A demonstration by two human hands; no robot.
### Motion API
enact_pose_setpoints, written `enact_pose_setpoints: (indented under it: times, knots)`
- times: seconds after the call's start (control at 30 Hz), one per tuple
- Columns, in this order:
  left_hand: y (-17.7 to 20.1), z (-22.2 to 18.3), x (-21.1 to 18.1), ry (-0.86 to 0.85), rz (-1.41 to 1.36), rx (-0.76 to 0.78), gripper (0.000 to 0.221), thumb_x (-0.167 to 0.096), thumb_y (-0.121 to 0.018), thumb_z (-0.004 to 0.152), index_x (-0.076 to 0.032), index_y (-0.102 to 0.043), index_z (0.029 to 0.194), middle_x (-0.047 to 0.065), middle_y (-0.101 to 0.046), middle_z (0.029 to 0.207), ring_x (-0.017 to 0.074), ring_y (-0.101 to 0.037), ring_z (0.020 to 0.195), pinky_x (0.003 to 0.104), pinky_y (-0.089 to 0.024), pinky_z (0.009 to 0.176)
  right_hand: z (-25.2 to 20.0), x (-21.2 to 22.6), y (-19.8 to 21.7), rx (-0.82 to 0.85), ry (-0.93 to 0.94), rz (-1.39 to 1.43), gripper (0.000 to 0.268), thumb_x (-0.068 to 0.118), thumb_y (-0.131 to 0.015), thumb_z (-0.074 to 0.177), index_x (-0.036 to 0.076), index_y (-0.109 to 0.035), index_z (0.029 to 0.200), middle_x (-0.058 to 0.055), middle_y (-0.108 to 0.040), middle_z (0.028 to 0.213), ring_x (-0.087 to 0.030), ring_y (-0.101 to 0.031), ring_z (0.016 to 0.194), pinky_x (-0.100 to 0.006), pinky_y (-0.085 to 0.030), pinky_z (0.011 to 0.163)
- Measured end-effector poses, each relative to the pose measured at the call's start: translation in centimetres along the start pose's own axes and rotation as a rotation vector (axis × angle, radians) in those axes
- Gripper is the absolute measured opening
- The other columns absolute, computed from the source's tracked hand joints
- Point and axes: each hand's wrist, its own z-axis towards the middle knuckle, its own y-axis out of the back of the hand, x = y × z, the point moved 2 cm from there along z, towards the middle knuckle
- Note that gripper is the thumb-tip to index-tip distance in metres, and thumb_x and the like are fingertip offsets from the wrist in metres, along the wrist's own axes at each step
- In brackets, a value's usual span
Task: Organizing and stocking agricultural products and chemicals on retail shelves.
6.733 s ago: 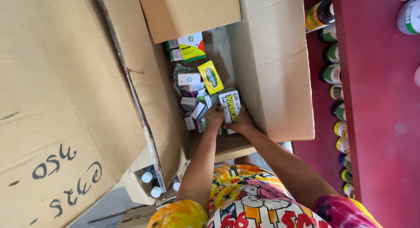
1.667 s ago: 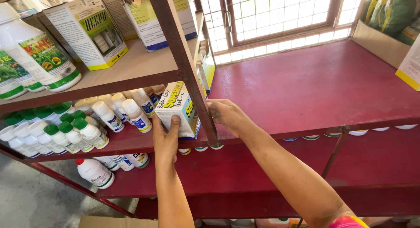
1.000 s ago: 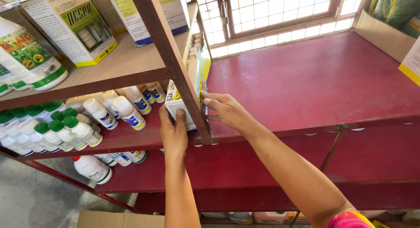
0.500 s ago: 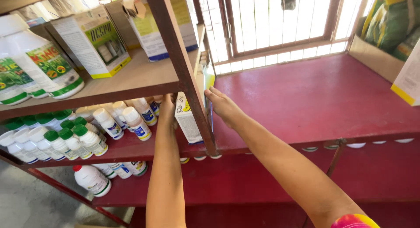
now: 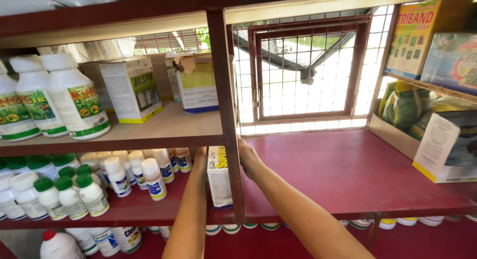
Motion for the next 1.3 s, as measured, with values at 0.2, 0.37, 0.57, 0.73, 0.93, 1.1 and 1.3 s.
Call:
enact_pose_setpoints:
  times: [0.2,0.37,0.57,0.73,0.93,1.1,1.3]
  knots:
    - [-3.0,-3.2,-1.5,0.030,0.025,-0.006,0.047,-0.057,-0.056,0.095,-0.011,-0.069,0.097,0.003,-0.068,0.076,0.0158,-0.062,0.059,0.031,-0.049,0.050,2.3,-1.8,1.3,0.038,0.062,0.128,0.053,0.047,-0.041,0.099,0.005,-0.068,0.117,-0.014,-0.069,0.095,-0.022,-0.065,0.079,-0.036,-0.054,0.071]
    - [-4.0,-6.7,-2.7,0.026,0.027,0.014,0.046,-0.056,-0.058,0.096,-0.011,-0.069,0.097,0.003,-0.068,0.077,0.0157,-0.062,0.059,0.031,-0.049,0.050,1.5,-1.4,1.3,-0.019,-0.087,0.154,0.059,0.052,-0.037,0.102,0.004,-0.062,0.124,-0.018,-0.072,0.102,-0.025,-0.067,0.089,-0.036,-0.054,0.082]
    - [-2.4,-6.6,0.2,0.044,0.009,0.057,0.045,-0.054,-0.060,0.097,-0.010,-0.069,0.099,0.003,-0.068,0.079,0.0156,-0.062,0.059,0.031,-0.049,0.050,1.5,-2.2,1.5,-0.008,-0.047,0.132,0.063,0.053,-0.036,0.102,0.002,-0.062,0.129,-0.017,-0.073,0.109,-0.023,-0.068,0.096,-0.035,-0.052,0.087]
    - [3.0,-1.6,4.3,0.030,-0.023,0.091,0.044,-0.053,-0.062,0.097,-0.010,-0.068,0.099,0.003,-0.069,0.080,0.0156,-0.062,0.060,0.031,-0.048,0.051,2.2,-2.9,1.3,-0.007,-0.027,0.252,0.059,0.050,-0.038,0.104,0.002,-0.060,0.130,-0.017,-0.071,0.104,-0.024,-0.069,0.086,-0.036,-0.057,0.075]
    - [2.6,4.1,3.5,0.046,-0.029,0.075,0.047,-0.055,-0.060,0.099,-0.008,-0.069,0.101,0.004,-0.070,0.081,0.0155,-0.063,0.060,0.030,-0.049,0.051,2.5,-3.9,1.7,0.053,0.121,0.297,0.061,0.048,-0.037,0.109,-0.002,-0.063,0.133,-0.017,-0.067,0.098,-0.023,-0.064,0.078,-0.036,-0.056,0.068]
    - [-4.1,-10.5,-4.3,-0.005,0.075,0.002,0.058,-0.056,-0.041,0.100,-0.011,-0.060,0.132,0.010,-0.069,0.116,0.0217,-0.067,0.096,0.035,-0.055,0.080,-5.7,-0.2,-0.5,-0.028,-0.111,0.321,0.060,0.049,-0.033,0.107,0.003,-0.057,0.134,-0.018,-0.071,0.111,-0.025,-0.069,0.098,-0.038,-0.057,0.091]
    - [-11.3,-25.1,-6.2,-0.377,0.365,-0.026,0.062,-0.047,-0.042,0.105,-0.009,-0.042,0.154,0.012,-0.053,0.153,0.0199,-0.052,0.137,0.033,-0.038,0.112,-15.4,-1.2,-2.3,0.072,0.123,0.363,0.065,0.044,-0.034,0.104,0.005,-0.034,0.157,-0.015,-0.055,0.138,-0.023,-0.055,0.122,-0.037,-0.043,0.107]
